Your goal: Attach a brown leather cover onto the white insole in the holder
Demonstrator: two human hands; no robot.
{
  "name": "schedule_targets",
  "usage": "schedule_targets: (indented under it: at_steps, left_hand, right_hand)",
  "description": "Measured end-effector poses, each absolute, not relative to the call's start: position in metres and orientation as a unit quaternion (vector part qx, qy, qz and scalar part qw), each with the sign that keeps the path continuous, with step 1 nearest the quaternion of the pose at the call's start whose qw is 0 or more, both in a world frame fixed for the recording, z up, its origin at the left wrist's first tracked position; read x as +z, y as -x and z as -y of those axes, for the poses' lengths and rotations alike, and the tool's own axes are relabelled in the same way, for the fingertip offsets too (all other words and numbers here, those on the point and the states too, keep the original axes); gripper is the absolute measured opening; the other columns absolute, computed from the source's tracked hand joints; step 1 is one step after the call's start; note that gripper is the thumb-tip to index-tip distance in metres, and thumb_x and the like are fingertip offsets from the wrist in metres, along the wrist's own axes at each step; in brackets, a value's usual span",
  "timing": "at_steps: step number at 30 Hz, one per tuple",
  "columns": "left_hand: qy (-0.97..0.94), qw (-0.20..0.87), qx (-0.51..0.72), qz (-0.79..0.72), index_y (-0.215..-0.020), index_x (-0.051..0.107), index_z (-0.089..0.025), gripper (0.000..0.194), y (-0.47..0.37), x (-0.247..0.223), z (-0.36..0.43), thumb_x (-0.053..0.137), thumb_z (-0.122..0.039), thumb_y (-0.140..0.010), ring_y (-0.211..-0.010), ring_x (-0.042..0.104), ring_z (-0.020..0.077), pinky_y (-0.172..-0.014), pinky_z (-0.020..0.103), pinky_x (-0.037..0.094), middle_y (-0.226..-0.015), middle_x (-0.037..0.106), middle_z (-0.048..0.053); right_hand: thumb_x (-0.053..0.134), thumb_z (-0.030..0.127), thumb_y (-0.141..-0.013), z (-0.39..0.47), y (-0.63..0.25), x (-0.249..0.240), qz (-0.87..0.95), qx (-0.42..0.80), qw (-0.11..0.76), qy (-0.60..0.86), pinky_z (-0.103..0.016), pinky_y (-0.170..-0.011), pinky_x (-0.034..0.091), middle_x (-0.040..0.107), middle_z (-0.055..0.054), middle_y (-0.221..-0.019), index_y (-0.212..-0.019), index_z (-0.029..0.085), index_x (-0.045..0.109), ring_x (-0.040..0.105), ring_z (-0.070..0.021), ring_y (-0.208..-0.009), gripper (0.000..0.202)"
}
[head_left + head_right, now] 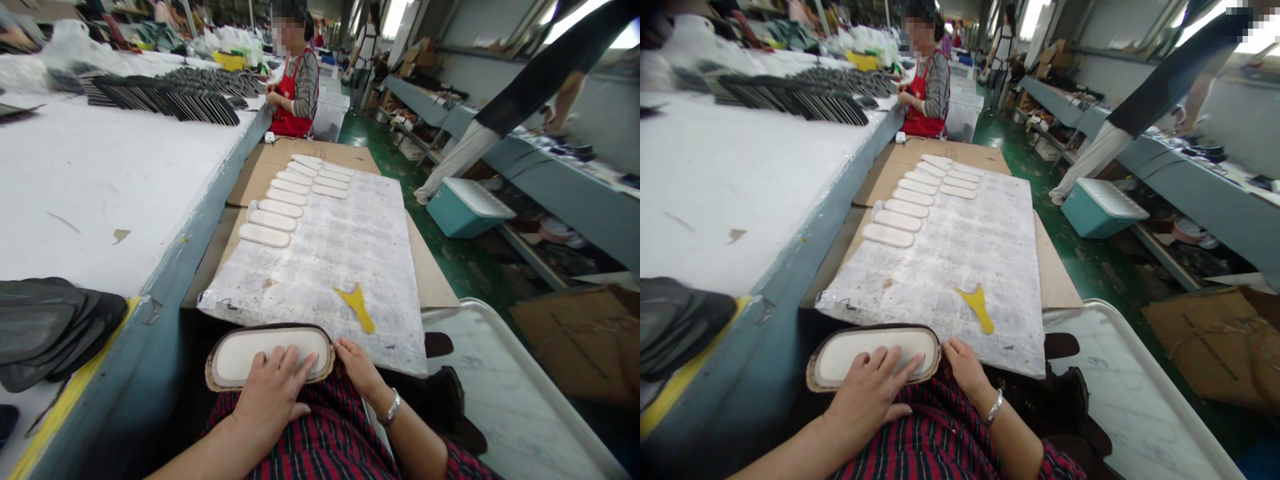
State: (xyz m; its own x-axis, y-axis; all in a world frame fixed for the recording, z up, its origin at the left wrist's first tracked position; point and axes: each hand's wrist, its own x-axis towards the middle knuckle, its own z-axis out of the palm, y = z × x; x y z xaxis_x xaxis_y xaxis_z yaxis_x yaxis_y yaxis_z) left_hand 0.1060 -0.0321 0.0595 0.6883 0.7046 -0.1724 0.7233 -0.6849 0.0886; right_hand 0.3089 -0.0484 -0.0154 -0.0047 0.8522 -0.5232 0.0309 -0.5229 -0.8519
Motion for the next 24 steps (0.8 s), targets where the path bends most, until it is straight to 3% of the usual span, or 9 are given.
schedule_targets:
  at_steps: [14,19,24]
  left_hand:
    - [-0.91,0.029,-0.056,-0.409,-0.136,0.046,-0.036,0.078,-0.104,0.056,0.034,0.065,-0.066,-0.066,-0.1,0.049,0.0309,-0.08,0.048,0.042,-0.122,0.055,0.011]
    - [-0.914,0.04,-0.07,-0.398,-0.135,0.047,-0.037,0.079,-0.1,0.057,0.035,0.065,-0.068,-0.065,-0.1,0.049,0.0311,-0.08,0.048,0.042,-0.121,0.055,0.012]
    - [-0.92,0.045,-0.06,-0.385,-0.137,0.044,-0.037,0.08,-0.096,0.053,0.037,0.064,-0.068,-0.066,-0.101,0.048,0.0314,-0.08,0.049,0.041,-0.122,0.054,0.012]
  right_hand:
    - [0.046,0.047,-0.084,0.053,-0.303,-0.009,0.343,0.641,0.348,0.593,-0.027,-0.052,0.033,0.045,0.004,-0.057,-0.067,0.021,0.045,0.041,-0.0101,-0.051,0.031]
    - [0.058,0.048,-0.081,0.055,-0.305,-0.018,0.221,0.726,0.426,0.492,-0.025,-0.052,0.033,0.051,0.004,-0.062,-0.073,0.019,0.053,0.043,-0.0085,-0.053,0.03]
    - [0.071,0.038,-0.074,0.055,-0.307,-0.025,0.087,0.793,0.467,0.381,-0.023,-0.064,0.043,0.061,0.002,-0.072,-0.078,0.016,0.057,0.054,-0.0085,-0.065,0.027]
